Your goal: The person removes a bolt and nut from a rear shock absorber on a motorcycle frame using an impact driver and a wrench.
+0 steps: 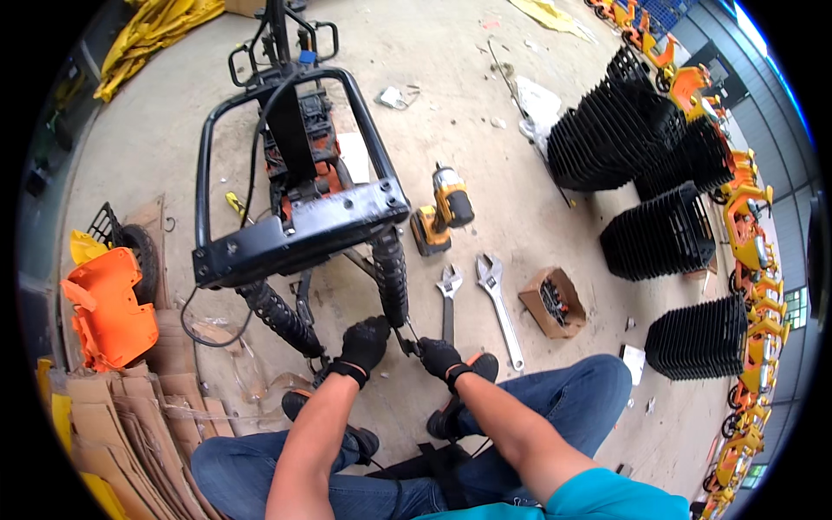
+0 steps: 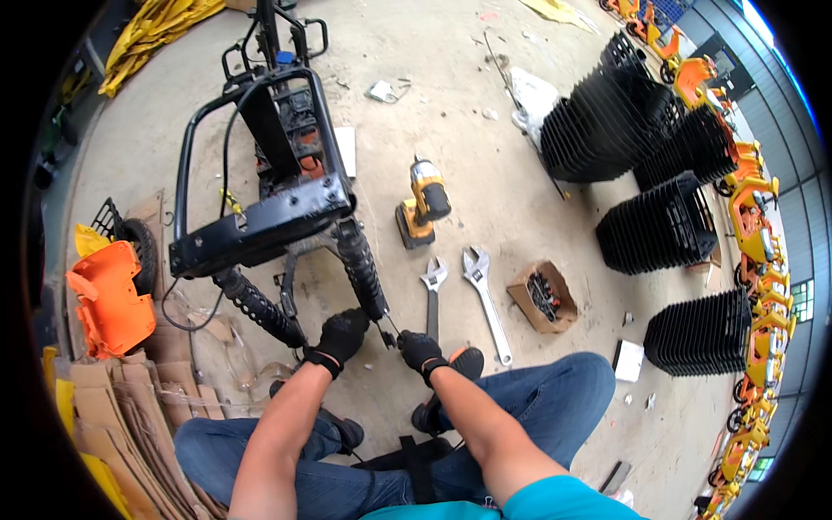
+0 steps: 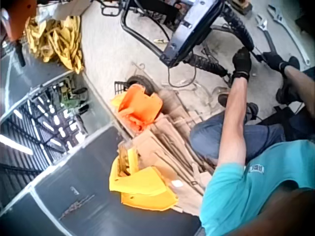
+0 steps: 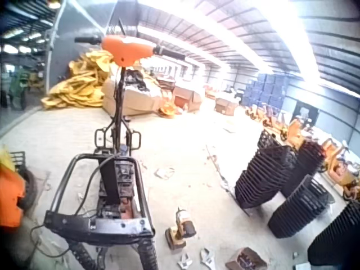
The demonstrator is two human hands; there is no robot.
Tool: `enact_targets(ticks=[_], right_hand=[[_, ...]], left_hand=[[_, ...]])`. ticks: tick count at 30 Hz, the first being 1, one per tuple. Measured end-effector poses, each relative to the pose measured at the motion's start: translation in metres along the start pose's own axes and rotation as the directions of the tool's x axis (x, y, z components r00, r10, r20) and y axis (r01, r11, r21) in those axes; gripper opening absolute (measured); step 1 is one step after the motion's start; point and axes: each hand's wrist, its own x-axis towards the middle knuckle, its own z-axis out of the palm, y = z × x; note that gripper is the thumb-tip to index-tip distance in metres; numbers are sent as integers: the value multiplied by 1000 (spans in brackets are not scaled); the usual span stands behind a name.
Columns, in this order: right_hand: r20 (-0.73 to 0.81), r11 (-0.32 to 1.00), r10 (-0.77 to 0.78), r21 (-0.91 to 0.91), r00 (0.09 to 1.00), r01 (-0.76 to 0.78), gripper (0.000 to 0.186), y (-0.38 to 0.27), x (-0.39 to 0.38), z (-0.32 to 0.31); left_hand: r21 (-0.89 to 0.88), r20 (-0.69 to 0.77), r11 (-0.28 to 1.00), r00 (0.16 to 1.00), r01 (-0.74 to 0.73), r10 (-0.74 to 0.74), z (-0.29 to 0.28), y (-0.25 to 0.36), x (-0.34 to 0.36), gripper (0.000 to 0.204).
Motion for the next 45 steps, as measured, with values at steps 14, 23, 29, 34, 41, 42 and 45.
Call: enact_targets(ticks=[14,23,29,34,41,42,45], right_hand=[[-197,991,-127,25,972,134,24,12,-2,0],[-163,917,-398,-102,903,386,14,76,7,-7],[-84,980,-144,-152,986,130,30,-56,-58,-117],[12,973,-159,-168,987,159,23,-97,-50,-150],[17,986,-125,-114,992,126,26,-78,-53,-111],[45,988,-96,-116,994,100,24,-77,-52,-108],[67,996,-54,-73,996,59,24,-54,-42,-79]], left_hand=[[128,-38,992,999,15,-10,8,-3,-3,12],[24,-6,996,996,84,-84,7,13,4,13],[43,-61,997,997,57,-54,-5,12,0,9],[-23,-68,1000,998,-1,-1,-1,9,1,13],[-64,-53,994,995,-91,87,-9,12,1,11],[-41,-12,998,999,-41,40,-9,10,4,11],[-49,-1,998,1000,-24,24,-11,8,1,11]])
